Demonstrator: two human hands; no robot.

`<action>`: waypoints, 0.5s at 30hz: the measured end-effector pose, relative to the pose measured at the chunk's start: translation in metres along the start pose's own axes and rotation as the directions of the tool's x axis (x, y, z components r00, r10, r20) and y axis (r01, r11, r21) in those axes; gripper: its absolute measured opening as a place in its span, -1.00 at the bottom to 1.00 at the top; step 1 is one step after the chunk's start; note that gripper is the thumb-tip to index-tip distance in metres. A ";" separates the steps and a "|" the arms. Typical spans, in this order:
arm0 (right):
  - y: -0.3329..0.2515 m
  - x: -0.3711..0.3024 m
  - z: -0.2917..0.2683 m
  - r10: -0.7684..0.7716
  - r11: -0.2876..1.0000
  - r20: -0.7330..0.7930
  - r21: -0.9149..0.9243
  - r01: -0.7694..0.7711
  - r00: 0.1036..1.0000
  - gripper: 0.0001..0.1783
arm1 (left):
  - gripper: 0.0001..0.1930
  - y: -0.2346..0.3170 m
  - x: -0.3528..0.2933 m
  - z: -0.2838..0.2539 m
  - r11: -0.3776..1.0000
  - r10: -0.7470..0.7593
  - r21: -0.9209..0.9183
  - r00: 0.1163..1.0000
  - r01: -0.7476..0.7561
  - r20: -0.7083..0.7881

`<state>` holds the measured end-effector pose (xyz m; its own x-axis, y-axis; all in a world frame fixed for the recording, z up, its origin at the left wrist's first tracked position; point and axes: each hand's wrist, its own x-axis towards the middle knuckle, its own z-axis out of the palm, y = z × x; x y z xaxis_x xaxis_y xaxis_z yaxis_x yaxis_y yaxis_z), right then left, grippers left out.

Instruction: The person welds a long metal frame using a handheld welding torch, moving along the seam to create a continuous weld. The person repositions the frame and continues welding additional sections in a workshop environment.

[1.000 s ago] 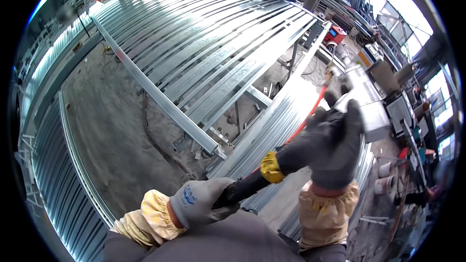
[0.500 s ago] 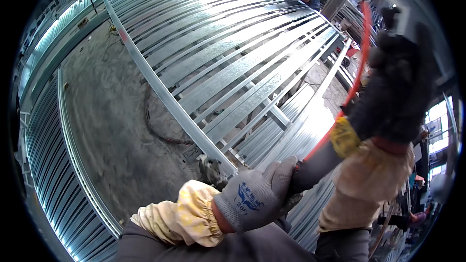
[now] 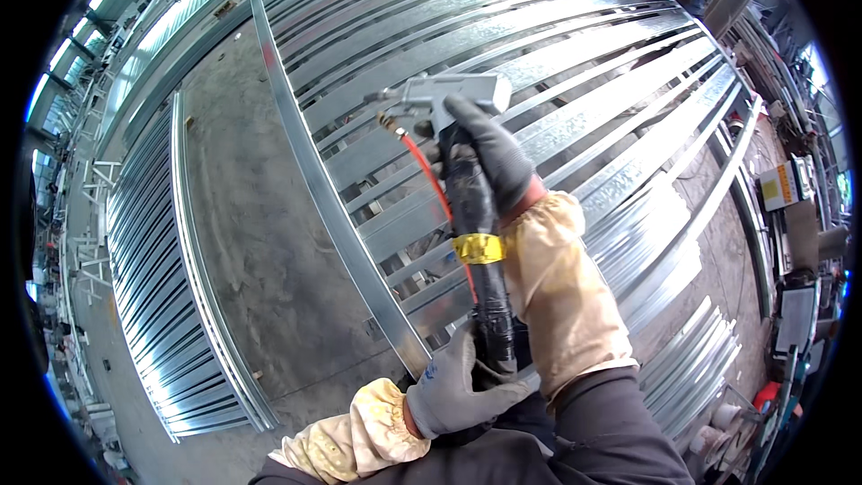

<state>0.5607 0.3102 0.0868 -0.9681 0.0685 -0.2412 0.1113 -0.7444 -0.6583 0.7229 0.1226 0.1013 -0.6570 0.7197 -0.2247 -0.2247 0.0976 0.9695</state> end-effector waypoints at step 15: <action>0.058 0.068 -0.009 0.321 0.937 0.114 -0.181 -0.298 0.940 -0.52 | -0.55 -0.069 0.036 -0.017 0.866 -0.133 -0.494 0.987 0.074 -0.086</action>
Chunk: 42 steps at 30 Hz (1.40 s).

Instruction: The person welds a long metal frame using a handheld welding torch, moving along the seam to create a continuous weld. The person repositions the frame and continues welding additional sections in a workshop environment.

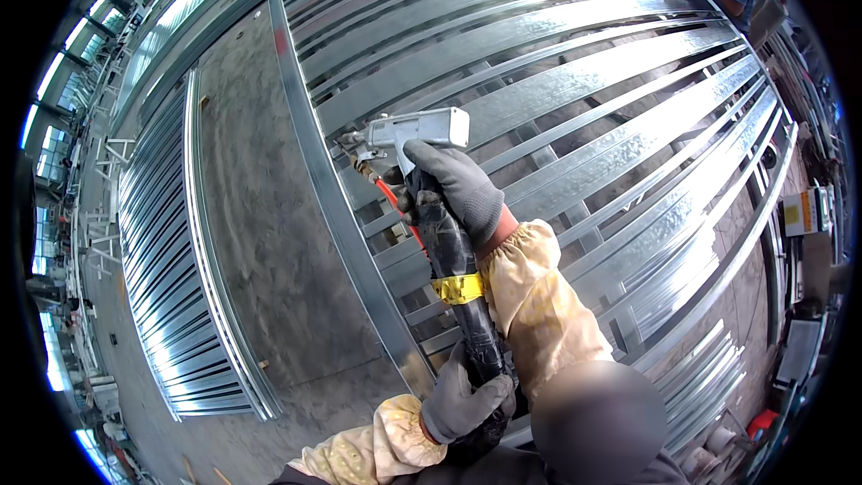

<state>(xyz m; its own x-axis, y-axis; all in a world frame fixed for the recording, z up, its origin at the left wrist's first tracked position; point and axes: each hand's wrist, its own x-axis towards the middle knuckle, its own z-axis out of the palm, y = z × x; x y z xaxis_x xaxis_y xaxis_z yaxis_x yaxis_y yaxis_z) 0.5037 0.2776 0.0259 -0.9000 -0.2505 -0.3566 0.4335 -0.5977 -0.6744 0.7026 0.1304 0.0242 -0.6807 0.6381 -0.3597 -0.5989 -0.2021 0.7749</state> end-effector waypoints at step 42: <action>0.014 0.025 0.012 0.008 1.000 -0.107 -0.010 -0.009 0.994 -0.56 | -0.68 0.016 0.000 -0.009 0.999 0.027 -0.020 0.999 -0.028 -0.035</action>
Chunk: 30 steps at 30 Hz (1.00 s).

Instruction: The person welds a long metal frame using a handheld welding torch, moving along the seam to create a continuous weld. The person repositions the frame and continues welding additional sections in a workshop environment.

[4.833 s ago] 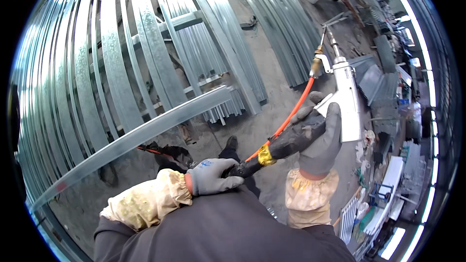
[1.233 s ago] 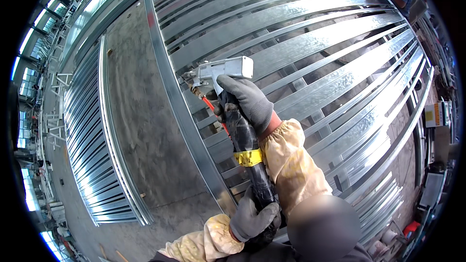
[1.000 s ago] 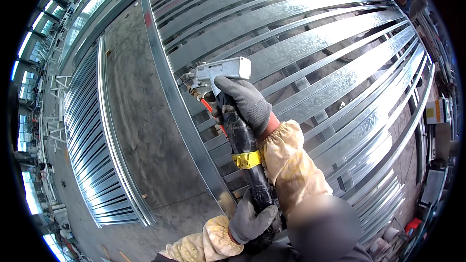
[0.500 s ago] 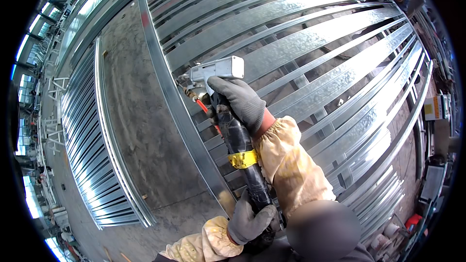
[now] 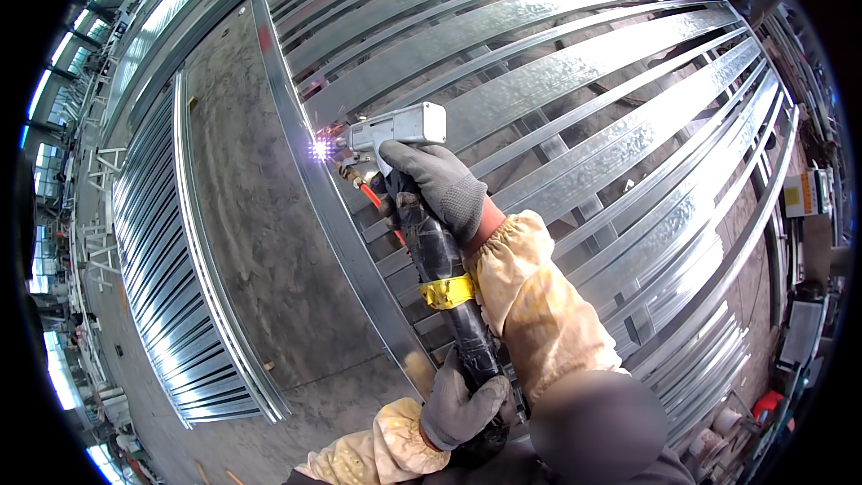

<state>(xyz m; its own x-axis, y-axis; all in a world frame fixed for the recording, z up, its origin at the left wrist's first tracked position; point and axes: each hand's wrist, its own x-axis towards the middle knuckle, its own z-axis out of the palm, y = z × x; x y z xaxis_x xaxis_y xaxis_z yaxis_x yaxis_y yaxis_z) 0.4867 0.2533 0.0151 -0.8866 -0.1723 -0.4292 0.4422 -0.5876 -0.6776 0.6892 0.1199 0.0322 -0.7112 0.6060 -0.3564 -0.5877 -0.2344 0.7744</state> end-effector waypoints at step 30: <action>0.003 0.003 -0.002 0.002 1.000 0.005 -0.025 -0.002 1.000 -0.52 | -0.67 -0.003 0.002 -0.002 0.999 0.030 0.023 0.999 -0.030 -0.022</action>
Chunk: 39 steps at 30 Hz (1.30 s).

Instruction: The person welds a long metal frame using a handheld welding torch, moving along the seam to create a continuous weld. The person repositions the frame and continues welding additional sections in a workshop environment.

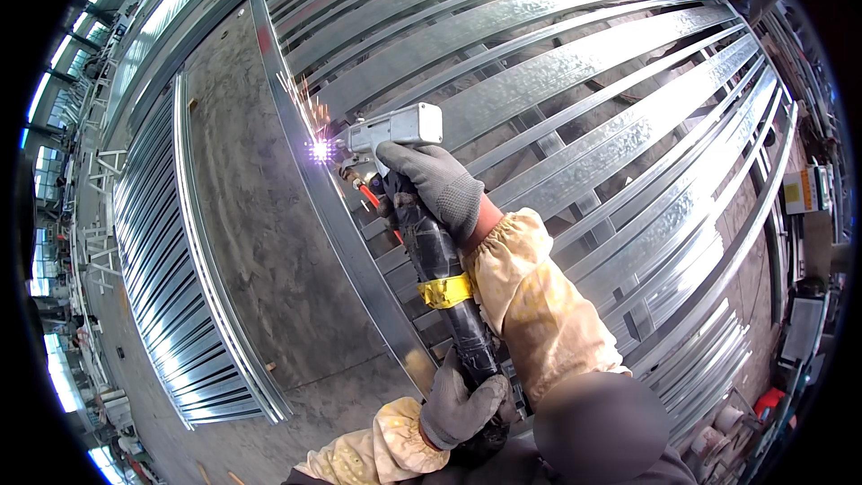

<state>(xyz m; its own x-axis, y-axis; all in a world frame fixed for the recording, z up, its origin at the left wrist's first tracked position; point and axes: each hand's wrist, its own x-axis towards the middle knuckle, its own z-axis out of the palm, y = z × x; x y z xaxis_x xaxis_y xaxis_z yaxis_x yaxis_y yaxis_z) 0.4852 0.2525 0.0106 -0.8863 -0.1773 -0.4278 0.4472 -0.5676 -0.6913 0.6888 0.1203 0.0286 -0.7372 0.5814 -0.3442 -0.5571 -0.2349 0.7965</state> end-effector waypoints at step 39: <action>0.004 -0.010 0.000 0.007 0.999 0.003 0.046 -0.007 1.000 -0.50 | -0.66 -0.005 -0.011 0.003 0.998 -0.056 -0.041 0.998 0.057 0.026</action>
<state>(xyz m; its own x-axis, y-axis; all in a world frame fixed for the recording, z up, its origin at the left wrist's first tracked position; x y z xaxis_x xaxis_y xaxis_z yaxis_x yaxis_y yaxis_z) 0.4956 0.2520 0.0116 -0.8837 -0.1834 -0.4307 0.4472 -0.6028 -0.6608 0.7009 0.1176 0.0305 -0.6947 0.6135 -0.3755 -0.6134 -0.2328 0.7547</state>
